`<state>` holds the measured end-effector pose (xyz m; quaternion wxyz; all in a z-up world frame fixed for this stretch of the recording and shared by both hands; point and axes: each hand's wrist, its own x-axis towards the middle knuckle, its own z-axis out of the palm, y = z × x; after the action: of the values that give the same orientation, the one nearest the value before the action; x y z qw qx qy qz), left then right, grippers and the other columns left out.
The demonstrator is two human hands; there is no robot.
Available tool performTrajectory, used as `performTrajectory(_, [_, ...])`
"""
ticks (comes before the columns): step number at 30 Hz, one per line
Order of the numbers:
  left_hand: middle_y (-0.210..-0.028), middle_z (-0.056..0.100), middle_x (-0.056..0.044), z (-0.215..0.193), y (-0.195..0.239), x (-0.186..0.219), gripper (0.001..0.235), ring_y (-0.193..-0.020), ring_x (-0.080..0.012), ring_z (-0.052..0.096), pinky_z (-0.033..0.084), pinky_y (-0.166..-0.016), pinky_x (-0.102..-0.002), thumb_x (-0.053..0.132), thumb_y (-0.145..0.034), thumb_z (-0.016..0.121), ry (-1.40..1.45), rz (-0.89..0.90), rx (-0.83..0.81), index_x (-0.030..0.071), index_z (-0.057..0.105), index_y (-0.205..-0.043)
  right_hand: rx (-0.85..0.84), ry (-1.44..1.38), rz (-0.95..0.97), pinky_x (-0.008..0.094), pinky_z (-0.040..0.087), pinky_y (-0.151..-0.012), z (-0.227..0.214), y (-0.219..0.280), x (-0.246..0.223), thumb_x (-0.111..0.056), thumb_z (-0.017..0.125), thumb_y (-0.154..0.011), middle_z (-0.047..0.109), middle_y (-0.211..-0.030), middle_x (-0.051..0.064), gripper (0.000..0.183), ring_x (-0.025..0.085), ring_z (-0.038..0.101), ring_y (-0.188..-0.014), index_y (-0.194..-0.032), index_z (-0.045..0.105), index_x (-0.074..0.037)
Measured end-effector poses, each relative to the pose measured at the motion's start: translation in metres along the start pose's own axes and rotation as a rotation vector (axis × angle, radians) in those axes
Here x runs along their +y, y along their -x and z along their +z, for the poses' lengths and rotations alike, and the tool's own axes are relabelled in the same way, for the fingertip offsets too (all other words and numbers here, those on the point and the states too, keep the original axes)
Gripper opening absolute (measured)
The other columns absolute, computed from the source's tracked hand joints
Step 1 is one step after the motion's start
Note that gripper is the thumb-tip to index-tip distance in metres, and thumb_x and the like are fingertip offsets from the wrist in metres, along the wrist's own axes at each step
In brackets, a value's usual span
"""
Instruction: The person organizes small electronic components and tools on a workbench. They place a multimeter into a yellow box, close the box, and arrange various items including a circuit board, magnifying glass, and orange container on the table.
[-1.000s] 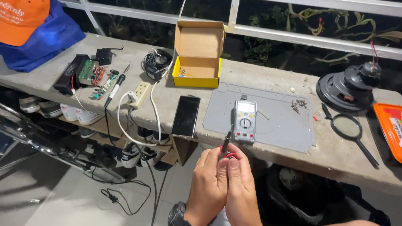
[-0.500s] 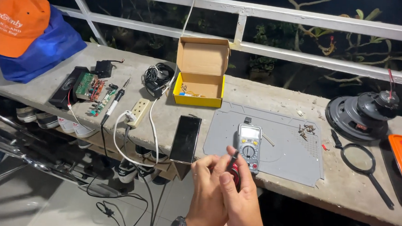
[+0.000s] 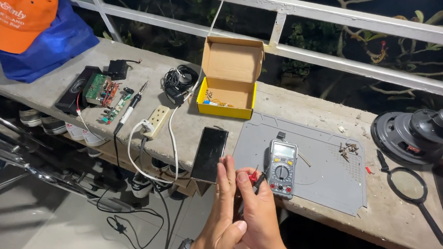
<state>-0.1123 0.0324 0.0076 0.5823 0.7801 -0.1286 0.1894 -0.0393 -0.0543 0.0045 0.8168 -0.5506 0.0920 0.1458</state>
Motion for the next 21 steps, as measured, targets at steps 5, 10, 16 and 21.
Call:
performTrajectory(5, [-0.196,-0.010,-0.031,0.010,-0.004,-0.009,0.101,-0.184,-0.0454,0.013,-0.006,-0.145,-0.063,0.070,-0.117,0.021,-0.023,0.031,0.033,0.002,-0.021,-0.179,0.080,0.081,-0.113,0.034,0.059,-0.096,-0.005,-0.009,0.007,-0.026,0.078,-0.111,0.075,-0.098,0.002,0.015,0.014,0.068,-0.092,-0.108,0.076,-0.012])
performTrajectory(10, [-0.192,0.031,-0.028,0.007,-0.020,-0.016,0.092,-0.180,-0.0359,0.034,0.036,-0.143,-0.046,0.012,-0.107,0.062,0.044,0.105,0.248,-0.001,0.011,-0.183,0.040,0.034,-0.314,0.034,0.043,-0.042,-0.038,-0.035,-0.025,-0.010,0.070,-0.111,0.054,-0.061,0.008,0.004,0.017,0.045,-0.046,-0.112,0.067,-0.010])
performTrajectory(16, [-0.116,0.089,-0.015,-0.047,-0.095,-0.104,0.054,-0.091,-0.0325,0.088,0.067,-0.075,-0.043,0.026,-0.105,0.077,-0.417,-0.271,0.260,0.009,0.072,-0.156,0.209,1.277,-0.238,0.057,0.065,-0.102,-0.077,-0.058,-0.092,-0.060,0.092,-0.091,0.089,-0.110,0.021,0.069,0.046,0.084,-0.114,-0.144,0.077,-0.018])
performTrajectory(21, [-0.145,0.069,-0.015,-0.064,-0.171,-0.173,0.058,-0.132,-0.0404,0.069,0.058,-0.105,-0.053,0.013,-0.100,0.080,-0.933,0.042,0.131,0.009,0.069,-0.157,0.127,1.497,-0.147,0.068,0.065,-0.103,-0.058,-0.054,-0.079,-0.068,0.091,-0.091,0.073,-0.133,0.036,0.101,0.061,0.078,-0.124,-0.170,0.056,-0.015])
